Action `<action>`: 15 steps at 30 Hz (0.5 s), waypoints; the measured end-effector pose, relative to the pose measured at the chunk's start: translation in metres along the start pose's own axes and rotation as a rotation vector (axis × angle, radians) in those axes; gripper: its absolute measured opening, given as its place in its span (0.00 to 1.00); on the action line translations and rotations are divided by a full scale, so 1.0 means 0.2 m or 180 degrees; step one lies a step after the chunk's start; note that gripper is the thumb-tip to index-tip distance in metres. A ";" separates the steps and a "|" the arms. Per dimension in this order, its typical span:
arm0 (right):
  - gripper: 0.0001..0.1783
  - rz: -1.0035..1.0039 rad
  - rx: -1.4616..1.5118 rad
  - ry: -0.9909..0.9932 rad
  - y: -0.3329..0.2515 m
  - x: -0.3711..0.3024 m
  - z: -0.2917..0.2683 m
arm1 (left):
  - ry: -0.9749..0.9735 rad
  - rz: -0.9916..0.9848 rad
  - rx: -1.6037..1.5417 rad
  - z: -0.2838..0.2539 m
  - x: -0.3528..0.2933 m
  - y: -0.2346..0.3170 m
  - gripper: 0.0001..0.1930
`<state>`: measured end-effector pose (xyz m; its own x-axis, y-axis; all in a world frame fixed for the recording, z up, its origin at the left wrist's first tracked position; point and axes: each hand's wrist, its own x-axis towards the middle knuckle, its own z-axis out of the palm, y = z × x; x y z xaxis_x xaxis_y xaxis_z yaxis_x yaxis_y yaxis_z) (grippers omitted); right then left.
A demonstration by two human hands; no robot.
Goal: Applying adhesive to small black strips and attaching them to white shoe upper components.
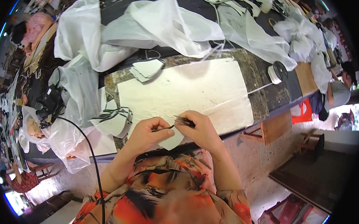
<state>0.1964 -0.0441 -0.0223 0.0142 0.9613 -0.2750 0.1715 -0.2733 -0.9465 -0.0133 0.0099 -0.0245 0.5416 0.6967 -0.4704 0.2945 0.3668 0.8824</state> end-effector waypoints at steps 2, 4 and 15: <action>0.11 -0.0159 -0.0176 -0.0163 0.00 0.01 0.01 | 0.0003 0.0028 -0.0003 -0.03 -0.03 -0.01 0.10; 0.10 -0.0273 -0.0336 -0.0342 -0.01 0.02 0.05 | 0.0000 0.0007 -0.0026 -0.06 -0.06 -0.03 0.11; 0.04 -0.0698 -0.0481 -0.0290 -0.14 0.14 0.31 | 0.1762 0.1467 0.1092 -0.26 -0.39 -0.02 0.13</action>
<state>0.1299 -0.0118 -0.0132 -0.1268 0.9881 -0.0868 0.3056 -0.0444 -0.9511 -0.0978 -0.0149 0.0088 0.2248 0.9700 0.0923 0.4108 -0.1802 0.8937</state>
